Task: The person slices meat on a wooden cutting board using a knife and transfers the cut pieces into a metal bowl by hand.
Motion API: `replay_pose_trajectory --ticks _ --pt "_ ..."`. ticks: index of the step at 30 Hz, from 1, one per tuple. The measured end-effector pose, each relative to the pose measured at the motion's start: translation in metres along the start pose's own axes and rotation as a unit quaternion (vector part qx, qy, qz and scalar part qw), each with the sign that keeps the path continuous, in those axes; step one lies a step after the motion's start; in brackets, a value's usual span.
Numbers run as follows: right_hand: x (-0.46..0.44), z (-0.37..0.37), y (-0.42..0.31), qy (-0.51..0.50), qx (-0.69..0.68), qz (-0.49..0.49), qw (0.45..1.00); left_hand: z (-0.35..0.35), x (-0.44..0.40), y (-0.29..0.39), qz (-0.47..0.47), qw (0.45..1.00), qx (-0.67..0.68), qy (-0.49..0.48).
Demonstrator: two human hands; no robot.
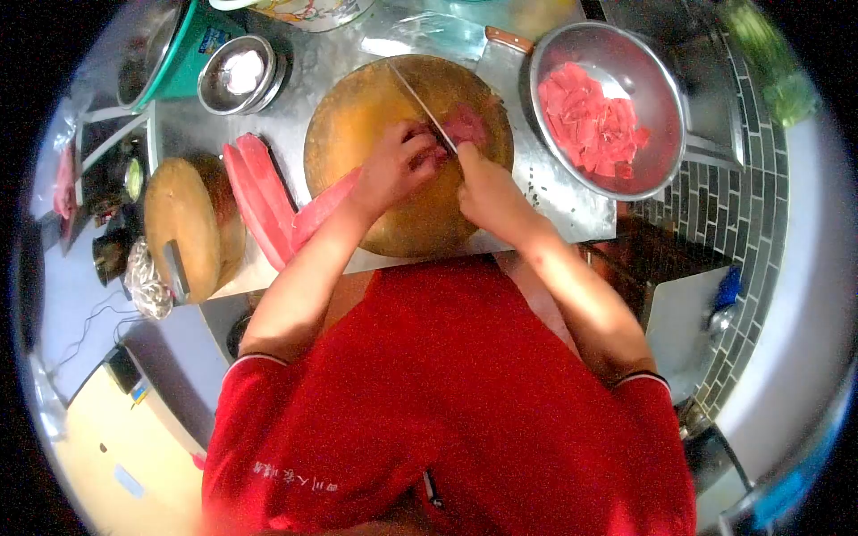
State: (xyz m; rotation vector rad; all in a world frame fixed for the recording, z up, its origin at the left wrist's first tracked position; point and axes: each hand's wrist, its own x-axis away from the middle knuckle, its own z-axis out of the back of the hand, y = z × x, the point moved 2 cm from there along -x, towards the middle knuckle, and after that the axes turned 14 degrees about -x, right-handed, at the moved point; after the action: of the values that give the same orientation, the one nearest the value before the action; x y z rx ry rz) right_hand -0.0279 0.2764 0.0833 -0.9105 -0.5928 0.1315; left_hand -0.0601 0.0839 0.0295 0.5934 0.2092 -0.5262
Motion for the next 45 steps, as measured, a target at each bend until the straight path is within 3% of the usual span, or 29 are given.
replay_pose_trajectory --ticks 4,8,16,19,24,29,34,42,45 --pt "0.036 0.015 -0.008 0.021 -0.001 0.033 0.999 0.004 -0.003 -0.001 0.021 0.999 0.011 0.022" --pt "0.075 0.032 -0.026 -0.015 0.000 -0.036 0.999 -0.003 -0.004 -0.012 0.000 1.000 0.008 0.019" --pt "-0.044 -0.007 0.002 0.052 0.022 0.124 0.991 -0.001 -0.002 -0.008 0.012 0.999 -0.003 0.033" --pt "-0.008 0.012 -0.013 0.000 0.012 0.067 0.998 -0.001 0.000 -0.009 0.020 1.000 -0.010 -0.017" --pt "0.073 0.047 -0.040 -0.070 0.002 -0.125 0.990 -0.002 0.000 -0.013 0.009 1.000 -0.003 -0.009" --pt "-0.013 0.006 -0.005 0.013 -0.010 0.077 0.997 -0.003 0.003 -0.012 0.033 0.999 0.007 -0.018" --pt "-0.056 -0.010 0.001 0.028 0.020 0.102 0.994 -0.001 0.003 -0.011 0.020 0.999 0.014 -0.023" --pt "0.047 0.011 0.028 -0.014 -0.019 -0.077 0.997 0.001 0.005 -0.007 0.024 0.999 0.002 0.048" --pt "0.041 0.020 0.016 0.014 0.004 0.036 0.999 0.000 0.006 -0.005 0.030 0.999 -0.004 0.030"
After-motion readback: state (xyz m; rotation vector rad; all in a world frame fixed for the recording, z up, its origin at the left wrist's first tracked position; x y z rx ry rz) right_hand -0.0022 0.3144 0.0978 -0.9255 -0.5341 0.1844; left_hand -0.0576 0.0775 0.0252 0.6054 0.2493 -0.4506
